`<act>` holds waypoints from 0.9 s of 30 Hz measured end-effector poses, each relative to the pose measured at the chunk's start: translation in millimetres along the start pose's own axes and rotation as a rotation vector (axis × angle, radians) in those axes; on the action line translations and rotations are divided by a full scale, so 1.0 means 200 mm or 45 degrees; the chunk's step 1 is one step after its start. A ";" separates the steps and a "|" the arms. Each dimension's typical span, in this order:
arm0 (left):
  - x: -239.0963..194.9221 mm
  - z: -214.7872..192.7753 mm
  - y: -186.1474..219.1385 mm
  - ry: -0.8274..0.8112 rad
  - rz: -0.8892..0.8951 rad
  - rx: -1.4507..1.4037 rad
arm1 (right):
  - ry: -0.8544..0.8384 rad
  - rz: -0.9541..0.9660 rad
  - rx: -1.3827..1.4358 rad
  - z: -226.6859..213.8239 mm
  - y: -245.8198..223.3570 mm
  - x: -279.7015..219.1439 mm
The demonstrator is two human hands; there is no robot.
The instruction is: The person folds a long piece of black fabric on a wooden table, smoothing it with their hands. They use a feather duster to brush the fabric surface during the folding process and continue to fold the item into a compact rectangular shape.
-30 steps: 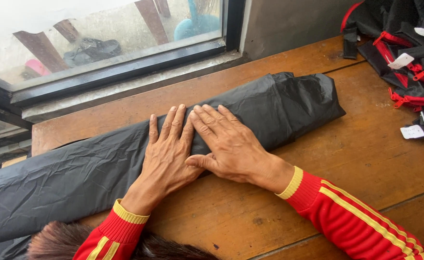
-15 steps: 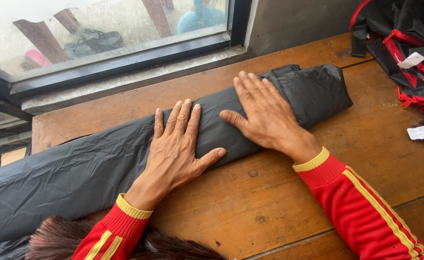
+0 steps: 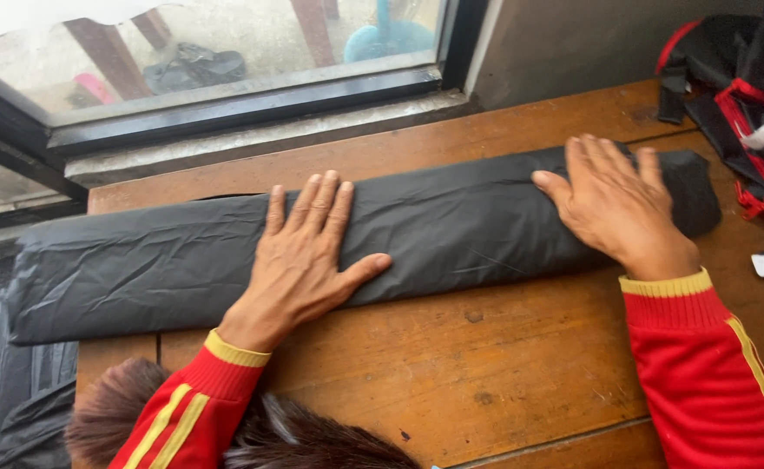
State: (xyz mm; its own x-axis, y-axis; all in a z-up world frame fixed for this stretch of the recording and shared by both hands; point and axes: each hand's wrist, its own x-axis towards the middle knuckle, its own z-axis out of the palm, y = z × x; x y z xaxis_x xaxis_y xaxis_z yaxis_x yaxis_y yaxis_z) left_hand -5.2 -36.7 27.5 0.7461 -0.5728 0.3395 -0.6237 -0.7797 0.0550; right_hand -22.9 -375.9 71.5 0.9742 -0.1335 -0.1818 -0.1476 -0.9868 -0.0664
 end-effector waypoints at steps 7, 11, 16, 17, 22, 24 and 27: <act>0.02 0.05 0.13 0.121 -0.026 -0.057 | 0.827 -0.690 -0.106 -0.01 -0.52 -0.21; 0.02 0.10 0.16 0.062 -0.002 -0.007 | 0.609 -0.948 0.053 0.12 -0.74 -0.26; 0.01 0.11 0.15 0.118 -0.046 -0.085 | 0.340 -0.869 0.094 0.23 -0.64 -0.16; 0.01 0.12 0.14 0.188 -0.029 -0.112 | 0.345 -0.845 0.083 0.24 -0.63 -0.15; -0.05 0.06 0.02 0.136 -0.098 -0.027 | 0.253 -0.732 -0.056 0.24 -0.50 -0.09; -0.07 0.02 -0.09 0.139 -0.135 -0.001 | 0.242 -0.697 -0.074 0.23 -0.45 -0.08; -0.11 -0.03 -0.29 -0.177 -0.257 -0.025 | 0.155 -0.621 -0.028 0.20 -0.42 -0.08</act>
State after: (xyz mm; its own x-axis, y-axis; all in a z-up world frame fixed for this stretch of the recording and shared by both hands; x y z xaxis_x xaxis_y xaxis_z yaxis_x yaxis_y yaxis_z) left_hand 13.2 21.4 22.3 0.8803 -0.4360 0.1873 -0.4618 -0.8778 0.1273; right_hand -32.1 -287.2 41.5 0.9418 0.3356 -0.0191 0.3324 -0.9384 -0.0943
